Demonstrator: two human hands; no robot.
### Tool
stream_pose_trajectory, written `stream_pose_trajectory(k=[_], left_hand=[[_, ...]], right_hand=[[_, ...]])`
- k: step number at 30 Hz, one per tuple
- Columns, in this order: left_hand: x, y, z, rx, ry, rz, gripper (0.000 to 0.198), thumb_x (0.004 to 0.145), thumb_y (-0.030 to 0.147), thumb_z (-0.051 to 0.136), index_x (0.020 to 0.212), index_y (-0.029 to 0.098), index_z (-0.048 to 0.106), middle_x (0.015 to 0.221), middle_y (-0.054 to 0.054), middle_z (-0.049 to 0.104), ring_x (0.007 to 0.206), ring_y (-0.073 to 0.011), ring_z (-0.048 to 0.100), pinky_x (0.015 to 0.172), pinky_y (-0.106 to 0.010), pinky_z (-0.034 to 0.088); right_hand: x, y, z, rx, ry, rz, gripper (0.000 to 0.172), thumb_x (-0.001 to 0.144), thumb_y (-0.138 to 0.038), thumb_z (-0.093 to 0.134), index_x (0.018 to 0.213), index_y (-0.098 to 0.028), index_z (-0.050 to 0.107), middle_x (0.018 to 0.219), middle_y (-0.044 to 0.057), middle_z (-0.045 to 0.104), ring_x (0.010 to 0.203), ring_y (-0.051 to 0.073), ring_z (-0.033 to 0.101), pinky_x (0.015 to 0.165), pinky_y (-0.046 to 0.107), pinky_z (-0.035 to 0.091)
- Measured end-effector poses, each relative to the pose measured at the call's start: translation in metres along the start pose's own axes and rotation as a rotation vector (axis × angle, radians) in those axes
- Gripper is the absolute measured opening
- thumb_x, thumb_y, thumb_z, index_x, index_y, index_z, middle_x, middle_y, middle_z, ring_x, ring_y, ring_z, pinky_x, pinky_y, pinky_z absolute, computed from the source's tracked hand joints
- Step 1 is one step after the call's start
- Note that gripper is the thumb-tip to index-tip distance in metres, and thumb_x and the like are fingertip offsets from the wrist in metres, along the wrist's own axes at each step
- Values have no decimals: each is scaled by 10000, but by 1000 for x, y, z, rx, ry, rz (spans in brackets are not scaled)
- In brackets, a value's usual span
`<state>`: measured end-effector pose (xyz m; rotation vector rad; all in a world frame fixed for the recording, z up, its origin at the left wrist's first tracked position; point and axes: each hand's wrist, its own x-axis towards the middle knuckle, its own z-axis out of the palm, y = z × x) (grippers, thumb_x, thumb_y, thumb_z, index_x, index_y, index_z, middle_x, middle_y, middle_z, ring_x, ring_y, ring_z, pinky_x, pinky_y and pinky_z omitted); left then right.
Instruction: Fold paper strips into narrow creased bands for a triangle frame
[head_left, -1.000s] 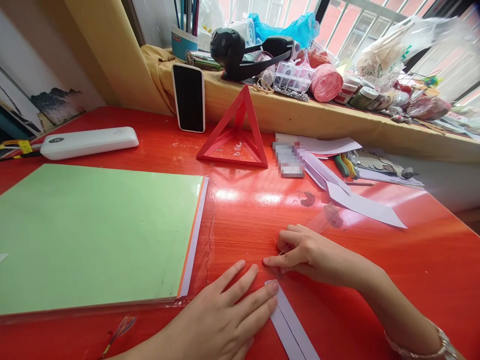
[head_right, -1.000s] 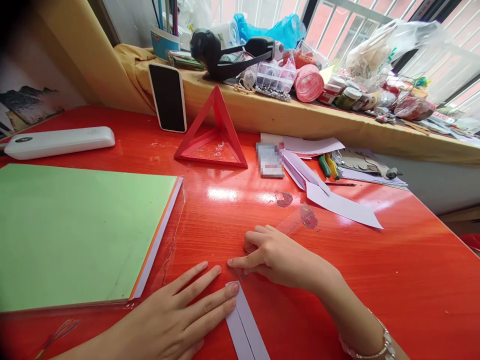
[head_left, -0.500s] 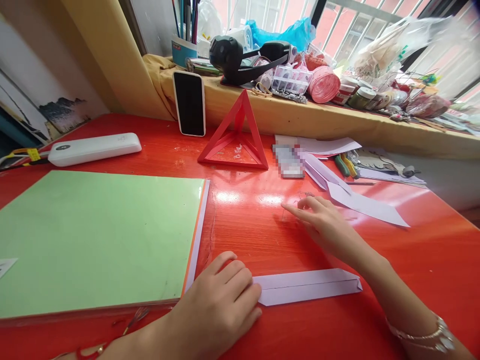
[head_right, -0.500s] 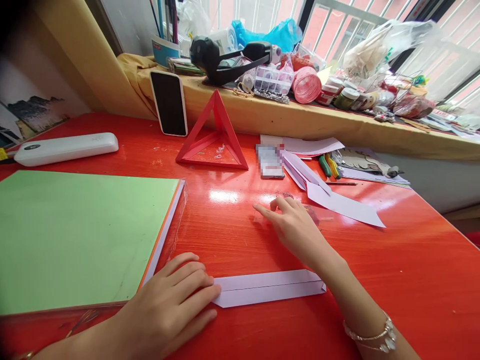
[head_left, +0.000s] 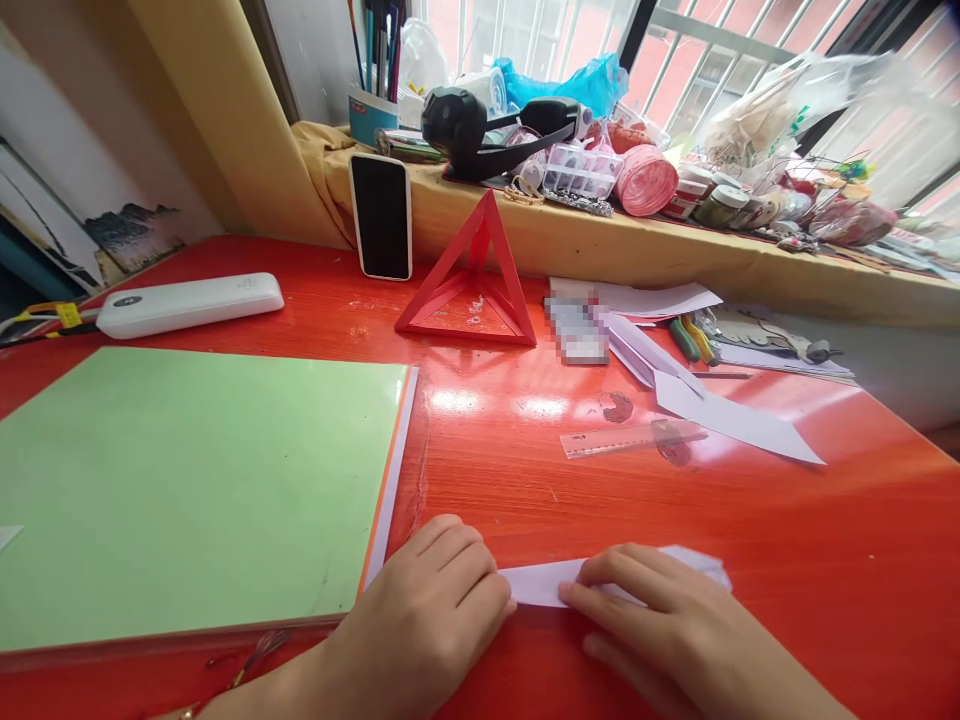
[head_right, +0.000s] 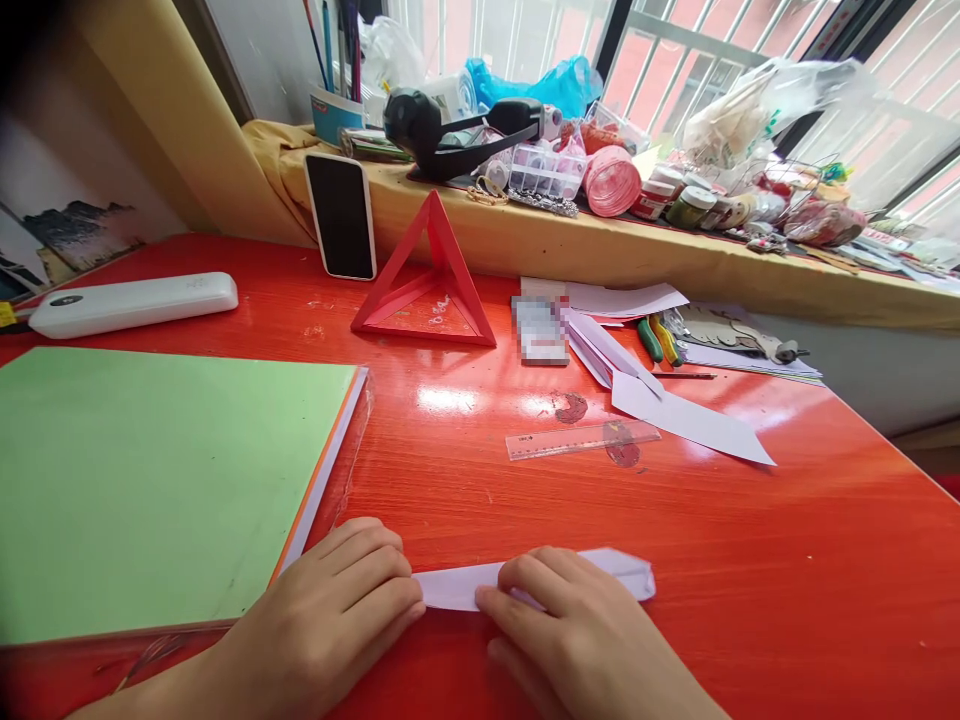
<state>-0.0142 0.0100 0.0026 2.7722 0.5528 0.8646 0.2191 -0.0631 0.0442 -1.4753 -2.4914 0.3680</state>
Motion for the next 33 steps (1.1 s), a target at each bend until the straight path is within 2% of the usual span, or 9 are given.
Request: stream_pose_trajectory(k=[4, 7, 11, 16, 21, 25, 28, 30, 33], left_hand=[[2, -1, 1, -9, 13, -55, 337, 987, 30, 384, 751, 156, 590, 710, -22, 565, 695, -186, 498, 675, -335, 385], [4, -5, -1, -36, -5, -127, 328, 1005, 99, 387, 752, 176, 581, 710, -8, 563, 679, -184, 484, 668, -332, 365], [7, -6, -3, -116, -52, -224, 276, 976, 125, 424, 745, 195, 557, 720, 8, 576, 665, -183, 473, 657, -319, 358], [2, -4, 5, -139, -21, -254, 201, 991, 118, 385, 926, 201, 556, 822, -5, 594, 734, -196, 486, 699, -327, 366], [-6, -5, 14, -109, -74, -182, 297, 1012, 85, 295, 999, 199, 568, 849, -23, 577, 749, -203, 470, 709, -336, 365], [-9, -7, 18, -12, -25, -87, 348, 1014, 91, 278, 1104, 219, 589, 931, -45, 600, 777, -206, 489, 727, -328, 379], [-11, -9, 22, 76, 49, -9, 377, 1001, 72, 279, 1052, 214, 624, 932, -51, 608, 803, -210, 511, 755, -328, 385], [-12, -9, 25, 112, 89, 17, 387, 1000, 67, 282, 1007, 215, 640, 908, -49, 613, 802, -212, 519, 761, -331, 383], [-12, -10, 23, 131, 138, 26, 401, 1019, 89, 269, 975, 217, 646, 898, -50, 626, 807, -214, 528, 770, -339, 382]], right_hand=[[2, 2, 13, 110, 62, 111, 323, 1038, -219, 384, 918, -232, 684, 831, 30, 689, 708, 163, 653, 619, 249, 511], [8, 10, 16, 179, 82, 219, 251, 991, -179, 476, 859, -233, 683, 783, 8, 685, 673, 152, 654, 597, 235, 490], [15, 14, 15, 265, 41, 320, 177, 916, -99, 572, 820, -222, 656, 784, -17, 692, 697, 142, 660, 622, 221, 478], [21, 14, 12, 194, -24, 366, 183, 875, -55, 602, 784, -214, 605, 775, -28, 686, 698, 147, 643, 614, 229, 452], [23, 12, 13, 67, -9, 340, 185, 843, -83, 672, 751, -213, 577, 716, -41, 648, 625, 138, 615, 548, 226, 426], [1, 15, 10, -94, 137, 255, 148, 949, -245, 585, 808, -213, 616, 737, 7, 644, 608, 173, 617, 517, 274, 469], [-29, 23, 5, -75, 309, 183, 203, 1011, -313, 487, 975, -224, 665, 860, 50, 699, 731, 184, 680, 628, 270, 550], [-49, 30, 3, -49, 385, 227, 180, 995, -334, 526, 970, -259, 688, 871, 44, 711, 746, 180, 696, 650, 242, 560], [-64, 37, 4, 31, 418, 366, 202, 970, -389, 565, 879, -284, 712, 834, 33, 706, 710, 177, 695, 628, 223, 559]])
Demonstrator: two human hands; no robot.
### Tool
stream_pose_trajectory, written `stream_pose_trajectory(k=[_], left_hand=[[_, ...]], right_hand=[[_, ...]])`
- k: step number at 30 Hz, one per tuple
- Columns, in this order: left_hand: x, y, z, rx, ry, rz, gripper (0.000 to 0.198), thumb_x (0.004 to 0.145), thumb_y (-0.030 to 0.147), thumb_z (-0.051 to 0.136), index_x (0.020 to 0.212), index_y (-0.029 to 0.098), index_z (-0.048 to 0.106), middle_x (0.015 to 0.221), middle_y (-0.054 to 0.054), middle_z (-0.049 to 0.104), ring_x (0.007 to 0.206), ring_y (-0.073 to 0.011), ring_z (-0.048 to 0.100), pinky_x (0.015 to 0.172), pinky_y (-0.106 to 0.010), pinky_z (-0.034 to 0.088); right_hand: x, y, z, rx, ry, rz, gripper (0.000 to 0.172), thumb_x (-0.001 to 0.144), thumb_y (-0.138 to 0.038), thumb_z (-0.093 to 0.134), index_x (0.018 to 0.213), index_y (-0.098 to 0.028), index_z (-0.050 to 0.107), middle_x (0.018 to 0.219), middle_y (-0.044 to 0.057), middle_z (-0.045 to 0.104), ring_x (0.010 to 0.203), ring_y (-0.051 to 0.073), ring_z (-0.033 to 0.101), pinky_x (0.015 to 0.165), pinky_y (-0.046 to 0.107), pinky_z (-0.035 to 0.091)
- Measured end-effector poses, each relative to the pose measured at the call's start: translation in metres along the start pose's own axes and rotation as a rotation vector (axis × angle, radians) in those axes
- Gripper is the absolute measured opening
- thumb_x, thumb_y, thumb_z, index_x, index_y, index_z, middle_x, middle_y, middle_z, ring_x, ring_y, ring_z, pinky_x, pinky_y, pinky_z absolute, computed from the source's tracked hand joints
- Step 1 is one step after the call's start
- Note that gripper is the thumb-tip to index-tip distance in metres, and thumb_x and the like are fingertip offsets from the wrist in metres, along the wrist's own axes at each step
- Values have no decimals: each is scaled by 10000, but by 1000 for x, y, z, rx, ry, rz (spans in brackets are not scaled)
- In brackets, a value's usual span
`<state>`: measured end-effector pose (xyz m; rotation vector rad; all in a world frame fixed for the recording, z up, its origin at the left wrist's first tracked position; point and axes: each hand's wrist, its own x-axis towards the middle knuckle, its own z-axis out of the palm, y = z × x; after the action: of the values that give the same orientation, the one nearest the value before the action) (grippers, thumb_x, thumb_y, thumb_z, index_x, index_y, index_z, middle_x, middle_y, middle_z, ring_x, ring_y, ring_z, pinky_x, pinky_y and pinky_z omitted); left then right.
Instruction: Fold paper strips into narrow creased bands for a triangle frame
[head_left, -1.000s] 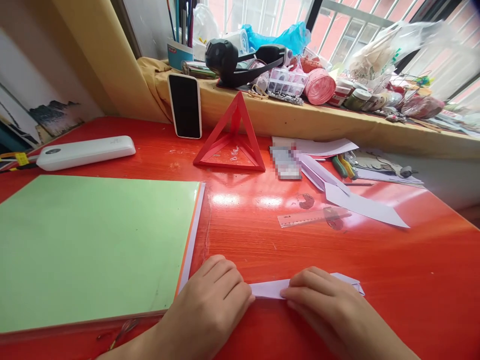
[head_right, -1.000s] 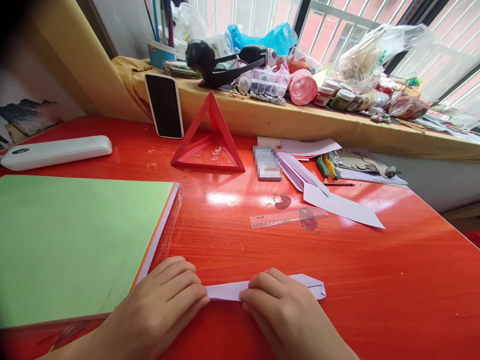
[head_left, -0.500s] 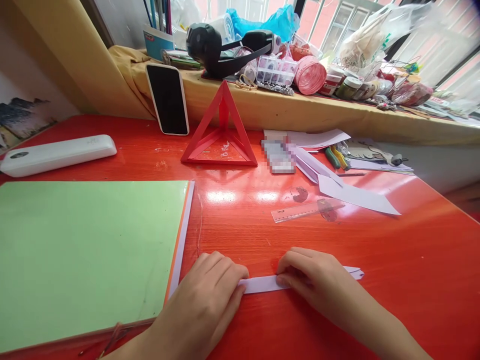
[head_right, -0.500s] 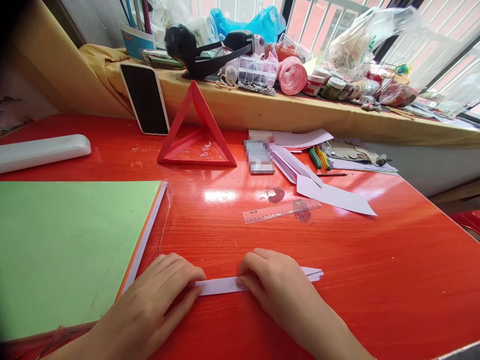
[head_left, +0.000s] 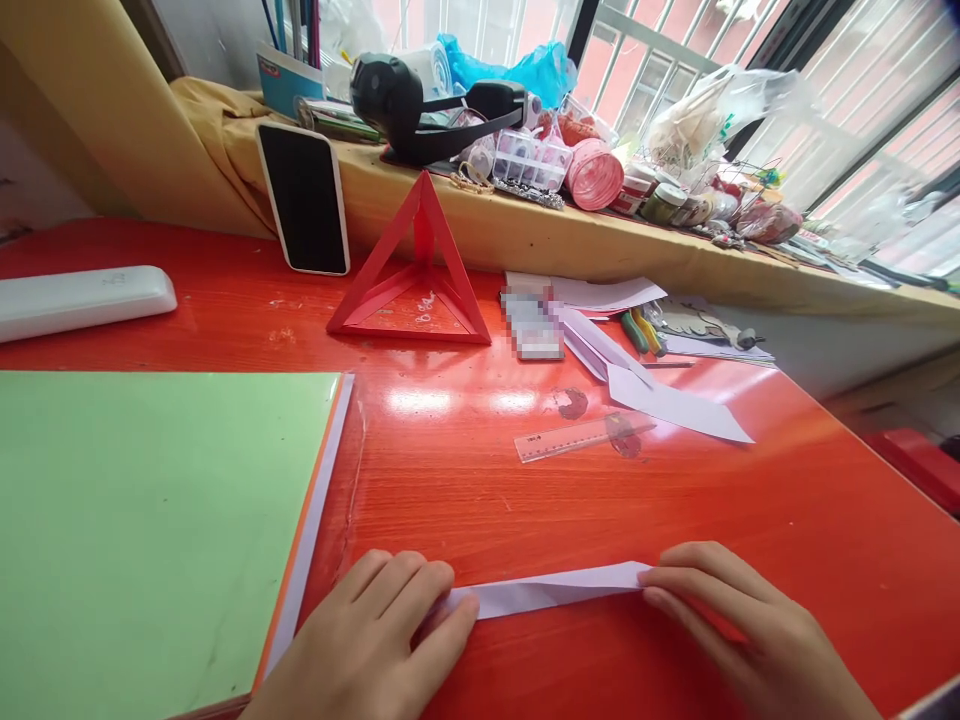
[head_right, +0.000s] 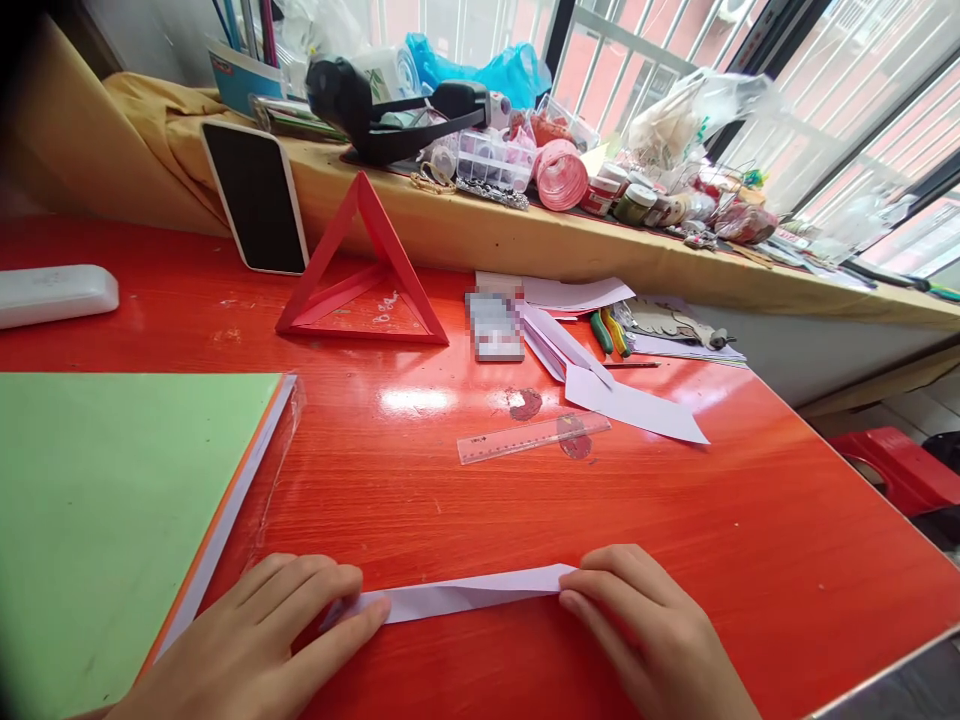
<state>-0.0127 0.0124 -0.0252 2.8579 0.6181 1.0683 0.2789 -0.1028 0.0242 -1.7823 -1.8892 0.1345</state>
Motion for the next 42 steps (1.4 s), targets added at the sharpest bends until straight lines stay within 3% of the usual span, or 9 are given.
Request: stream_pose_trajectory(k=[6, 10, 11, 14, 18, 25, 32, 36, 42], left_hand=[[3, -1, -11, 89, -135, 72, 437, 1058, 130, 223, 1038, 209, 652, 967, -39, 689, 894, -223, 582, 857, -367, 382], [8, 3, -9, 92, -17, 51, 434, 1039, 107, 254, 918, 191, 662, 874, -39, 692, 797, -215, 598, 786, -374, 401], [11, 3, -9, 77, 1, 33, 424, 1024, 85, 277, 879, 190, 661, 837, -37, 683, 760, -207, 595, 748, -364, 404], [18, 1, -14, -7, -117, -1, 379, 1009, 83, 338, 834, 207, 650, 810, -12, 664, 720, -182, 592, 680, -320, 416], [24, -4, -20, -89, -103, -92, 312, 1038, 176, 330, 948, 206, 627, 853, -13, 661, 705, -175, 590, 654, -293, 443], [8, -6, -11, -242, -202, -194, 197, 1017, 199, 422, 930, 233, 596, 936, -13, 619, 795, -171, 591, 709, -266, 467], [5, -8, -14, -256, -140, -221, 185, 996, 139, 451, 864, 225, 547, 1038, -6, 628, 932, -177, 569, 820, -298, 433], [8, -7, -17, -284, -109, -201, 226, 985, 63, 433, 824, 206, 502, 873, 10, 604, 783, -152, 522, 763, -296, 403], [13, -4, -17, -361, -62, -91, 269, 1013, 31, 368, 873, 184, 539, 830, -7, 604, 772, -156, 519, 740, -287, 409]], right_hand=[[8, 5, 7, 157, -169, 195, 251, 963, -345, 543, 761, -265, 669, 735, -3, 667, 658, 151, 660, 612, 218, 542], [12, 9, 10, 129, -198, 334, 143, 914, -339, 590, 808, -259, 643, 763, -10, 671, 672, 161, 648, 625, 244, 542], [13, 10, 11, 122, -185, 344, 109, 902, -344, 603, 846, -261, 645, 780, -7, 669, 671, 163, 642, 624, 249, 544], [11, 11, 12, 86, -62, 329, 142, 864, -382, 643, 938, -260, 642, 798, 2, 634, 639, 167, 612, 597, 262, 547], [-1, 13, 12, 40, 29, 337, 219, 854, -440, 667, 766, -254, 592, 693, -17, 596, 562, 154, 583, 530, 243, 518], [-29, 20, 11, 116, 75, 335, 212, 890, -457, 661, 807, -267, 707, 867, 22, 703, 777, 186, 696, 689, 221, 566], [-27, 24, 8, 107, 58, 109, 148, 920, -330, 645, 887, -311, 789, 1151, 48, 735, 992, 225, 721, 820, 266, 614], [-14, 19, 5, 155, 61, -105, 142, 912, -231, 655, 874, -294, 776, 964, 23, 783, 934, 207, 726, 808, 268, 621], [-4, 19, 4, 155, 138, -257, 180, 902, -139, 633, 859, -261, 757, 814, 22, 770, 797, 182, 718, 687, 231, 622]])
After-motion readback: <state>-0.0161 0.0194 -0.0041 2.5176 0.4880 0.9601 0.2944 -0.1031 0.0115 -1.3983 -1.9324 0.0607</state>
